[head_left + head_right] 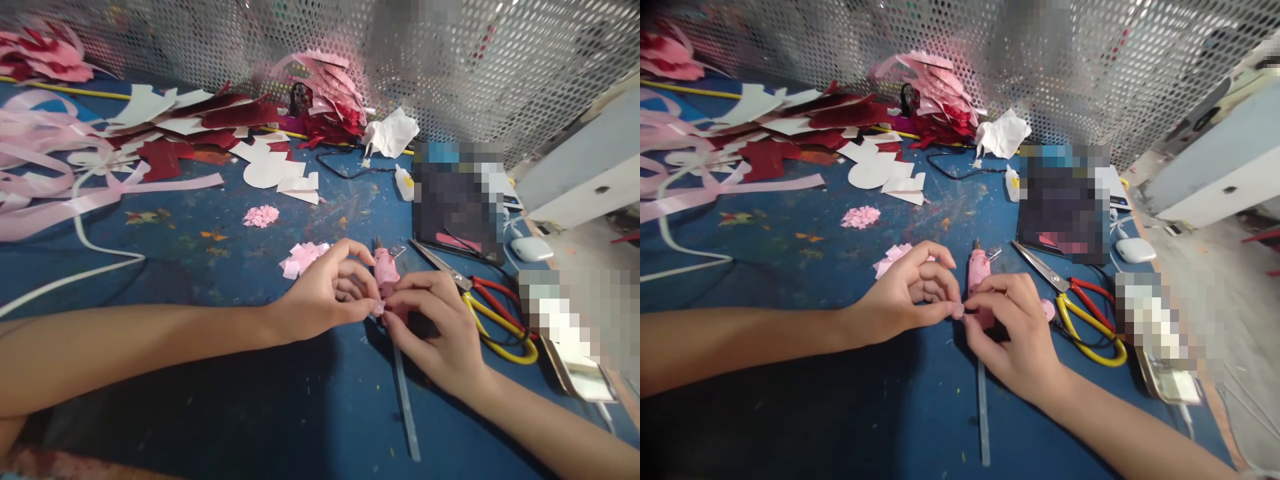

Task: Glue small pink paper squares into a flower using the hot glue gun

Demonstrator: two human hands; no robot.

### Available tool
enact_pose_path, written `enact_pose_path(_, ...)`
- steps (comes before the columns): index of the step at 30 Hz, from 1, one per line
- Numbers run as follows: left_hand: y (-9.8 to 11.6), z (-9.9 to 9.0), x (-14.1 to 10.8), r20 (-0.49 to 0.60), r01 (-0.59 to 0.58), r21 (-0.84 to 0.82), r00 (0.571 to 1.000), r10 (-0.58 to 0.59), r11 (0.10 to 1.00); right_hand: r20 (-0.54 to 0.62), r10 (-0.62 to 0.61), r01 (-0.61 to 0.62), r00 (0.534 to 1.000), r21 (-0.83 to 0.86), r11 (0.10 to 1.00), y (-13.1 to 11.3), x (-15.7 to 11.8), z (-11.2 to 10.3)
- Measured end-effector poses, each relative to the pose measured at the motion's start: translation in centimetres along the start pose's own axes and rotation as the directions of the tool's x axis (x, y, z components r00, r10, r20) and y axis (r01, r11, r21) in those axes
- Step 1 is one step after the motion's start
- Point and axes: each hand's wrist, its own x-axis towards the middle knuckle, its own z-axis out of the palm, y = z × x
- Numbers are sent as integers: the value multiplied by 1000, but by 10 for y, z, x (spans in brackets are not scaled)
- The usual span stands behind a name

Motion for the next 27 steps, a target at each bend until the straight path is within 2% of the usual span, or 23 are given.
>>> enact_pose_path(15, 0, 0, 1, 2, -17, 48, 1000, 17, 999, 18, -7, 7, 1000, 20, 1000, 1, 0, -1)
enact_pose_path(22, -7, 2, -3, 40, -174, 264, 985, 169, 949, -9, 7, -7, 1000, 28, 1000, 1, 0, -1)
enact_pose_path(27, -7, 4, -6, 29, -277, 350, 958, 285, 895, 13, 8, -8, 1000, 17, 1000, 2, 0, -1)
